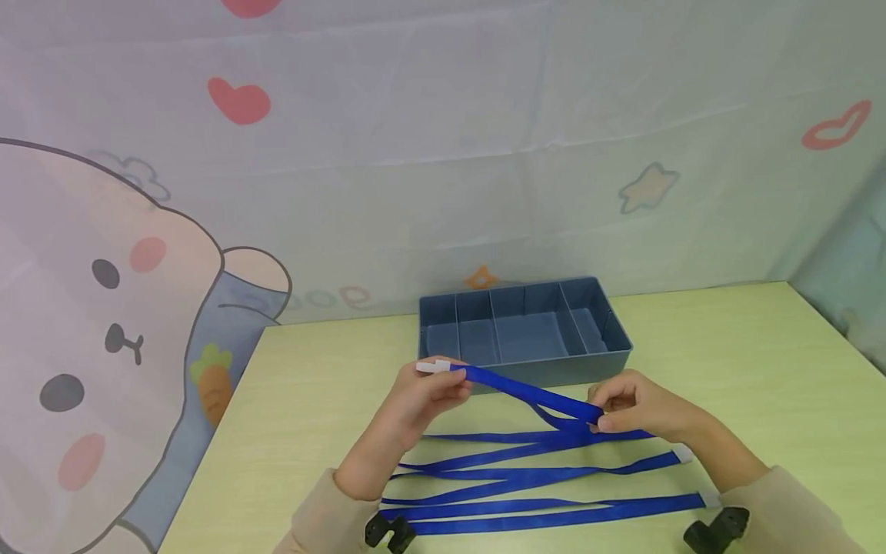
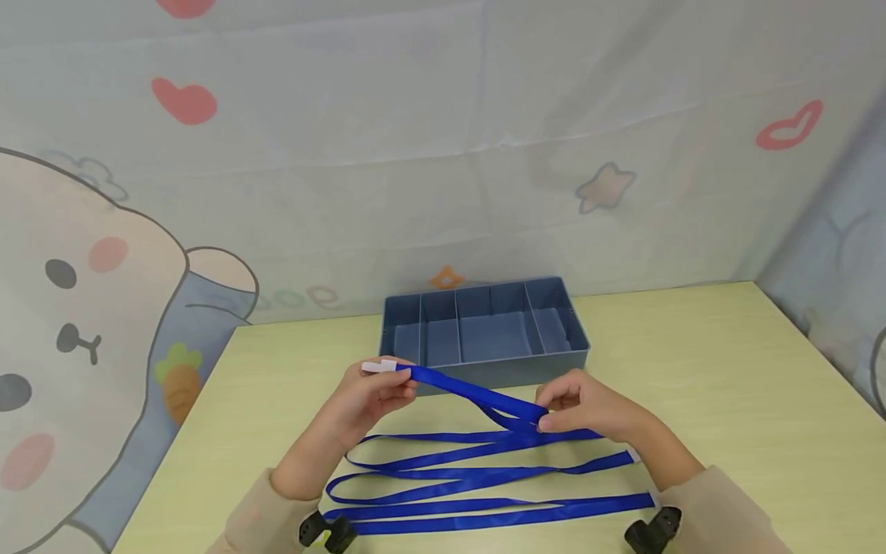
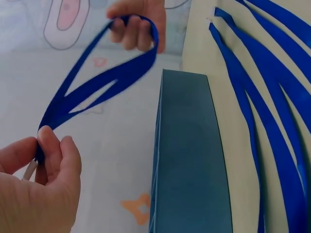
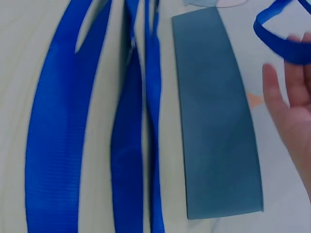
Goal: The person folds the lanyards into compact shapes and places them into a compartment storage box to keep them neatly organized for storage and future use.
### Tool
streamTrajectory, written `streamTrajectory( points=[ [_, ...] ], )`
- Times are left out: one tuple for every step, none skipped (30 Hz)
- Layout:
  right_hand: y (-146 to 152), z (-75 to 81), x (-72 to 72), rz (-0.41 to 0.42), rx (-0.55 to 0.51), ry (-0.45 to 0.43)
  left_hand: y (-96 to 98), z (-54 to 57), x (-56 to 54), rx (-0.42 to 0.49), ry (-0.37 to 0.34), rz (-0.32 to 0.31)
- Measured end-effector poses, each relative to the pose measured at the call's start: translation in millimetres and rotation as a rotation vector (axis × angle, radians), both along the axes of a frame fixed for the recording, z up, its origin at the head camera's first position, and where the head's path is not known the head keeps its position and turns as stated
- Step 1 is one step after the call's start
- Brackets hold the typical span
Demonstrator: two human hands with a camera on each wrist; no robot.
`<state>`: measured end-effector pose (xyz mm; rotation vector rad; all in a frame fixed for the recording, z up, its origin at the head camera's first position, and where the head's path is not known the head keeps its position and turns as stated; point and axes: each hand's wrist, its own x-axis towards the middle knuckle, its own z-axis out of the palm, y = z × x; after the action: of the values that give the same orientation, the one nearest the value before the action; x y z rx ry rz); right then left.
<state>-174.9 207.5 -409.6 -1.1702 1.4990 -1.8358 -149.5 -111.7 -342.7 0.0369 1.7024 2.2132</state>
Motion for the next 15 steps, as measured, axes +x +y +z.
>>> streamTrajectory(
  points=[
    [0.6, 0.2, -1.3, 0.056, -0.049, -0.001, -1.1, -0.9, -0.3, -0.002, -0.006, -0.008],
    [1.0, 0.2, -2.5, 0.112, -0.096, 0.010, -2.3, -1.7, -0.4, -0.001, -0.010, -0.014],
    [1.4, 0.3, -3.5, 0.159, -0.135, 0.020, -3.3, -2.5, -0.5, 0.001, -0.012, -0.021],
    [1.6, 0.6, -4.3, 0.194, -0.168, 0.041, -4.4, -3.4, -0.8, 0.006, -0.014, -0.028],
    [1.6, 1.2, -4.8, 0.218, -0.192, 0.055, -5.4, -4.2, -0.9, 0.014, -0.016, -0.033],
    [1.6, 2.1, -4.8, 0.233, -0.209, 0.057, -6.2, -5.0, -1.3, 0.023, -0.018, -0.038],
    [1.1, 3.7, -4.7, 0.242, -0.225, 0.069, -6.9, -5.7, -1.3, 0.032, -0.019, -0.042],
    [0.4, 5.5, -4.1, 0.249, -0.241, 0.073, -7.4, -6.4, -1.3, 0.043, -0.022, -0.044],
    [-0.4, 7.8, -3.2, 0.251, -0.257, 0.069, -7.8, -6.9, -1.2, 0.051, -0.025, -0.046],
    [-1.3, 10.3, -2.1, 0.250, -0.272, 0.071, -8.1, -7.4, -1.1, 0.058, -0.030, -0.047],
    [-2.3, 13.0, -1.1, 0.248, -0.290, 0.079, -8.1, -7.7, -0.9, 0.064, -0.034, -0.048],
    [-3.6, 16.2, 0.0, 0.246, -0.308, 0.094, -8.0, -8.0, -0.8, 0.064, -0.037, -0.047],
    [-4.7, 19.4, 1.0, 0.245, -0.326, 0.108, -7.9, -8.4, -0.7, 0.063, -0.040, -0.044],
    [-5.2, 21.7, 1.7, 0.241, -0.340, 0.119, -7.9, -8.9, -0.8, 0.060, -0.043, -0.042],
    [-5.4, 23.5, 2.1, 0.234, -0.350, 0.126, -7.8, -9.3, -0.9, 0.055, -0.043, -0.039]
  ],
)
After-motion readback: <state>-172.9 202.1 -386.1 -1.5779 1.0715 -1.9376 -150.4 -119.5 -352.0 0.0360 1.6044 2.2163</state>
